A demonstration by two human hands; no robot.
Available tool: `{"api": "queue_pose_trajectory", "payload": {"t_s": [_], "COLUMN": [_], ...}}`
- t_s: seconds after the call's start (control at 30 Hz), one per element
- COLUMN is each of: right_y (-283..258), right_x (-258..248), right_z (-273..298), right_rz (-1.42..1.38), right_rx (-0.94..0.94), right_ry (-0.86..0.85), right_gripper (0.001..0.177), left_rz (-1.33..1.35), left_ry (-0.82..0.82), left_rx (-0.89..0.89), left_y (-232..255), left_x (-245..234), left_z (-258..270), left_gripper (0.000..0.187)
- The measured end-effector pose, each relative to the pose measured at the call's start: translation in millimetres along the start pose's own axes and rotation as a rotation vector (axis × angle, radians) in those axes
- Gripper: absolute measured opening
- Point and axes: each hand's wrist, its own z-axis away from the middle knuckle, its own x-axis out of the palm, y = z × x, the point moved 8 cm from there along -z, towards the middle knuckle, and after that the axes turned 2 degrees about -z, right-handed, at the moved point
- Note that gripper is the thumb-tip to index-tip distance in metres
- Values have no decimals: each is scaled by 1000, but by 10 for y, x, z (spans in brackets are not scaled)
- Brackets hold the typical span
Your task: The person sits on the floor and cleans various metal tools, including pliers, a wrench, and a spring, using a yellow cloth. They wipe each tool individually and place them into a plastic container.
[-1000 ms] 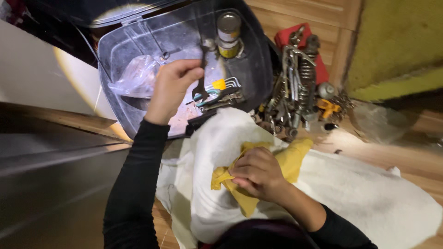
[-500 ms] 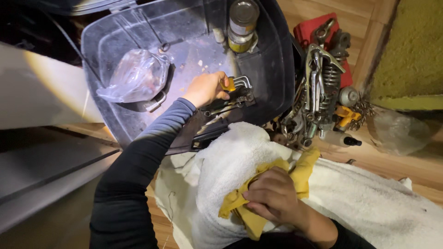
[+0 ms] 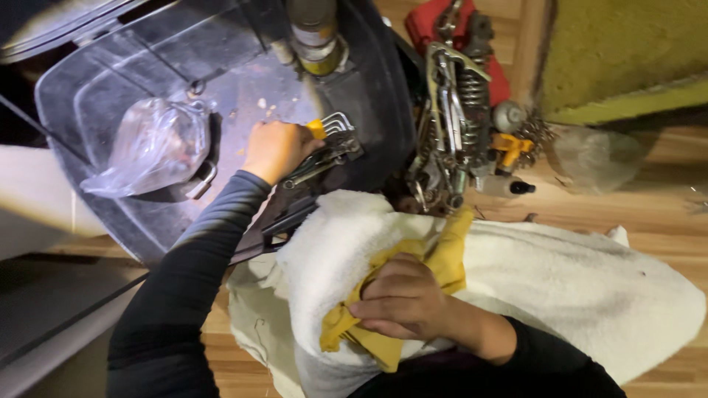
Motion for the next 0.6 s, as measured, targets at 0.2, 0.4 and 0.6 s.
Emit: {"api": "queue_pose_trajectory", "payload": {"t_s": [0.2, 0.4, 0.6], "right_y": [-87, -307, -114], "right_x": [5, -171, -500], "right_z": [20, 148, 574], "right_rz": [27, 127, 52], "right_rx": [75, 57, 237], "right_ry": [-57, 21, 82], "right_gripper": [34, 32, 28], "left_rz": [63, 104, 223], "left_ry": [8, 211, 344], "left_rx": [-17, 175, 243], "left_y": [169, 641, 1273], "left_x": [-315, -950, -1658], "left_z": [127, 321, 435], "left_gripper": [29, 22, 25]}}
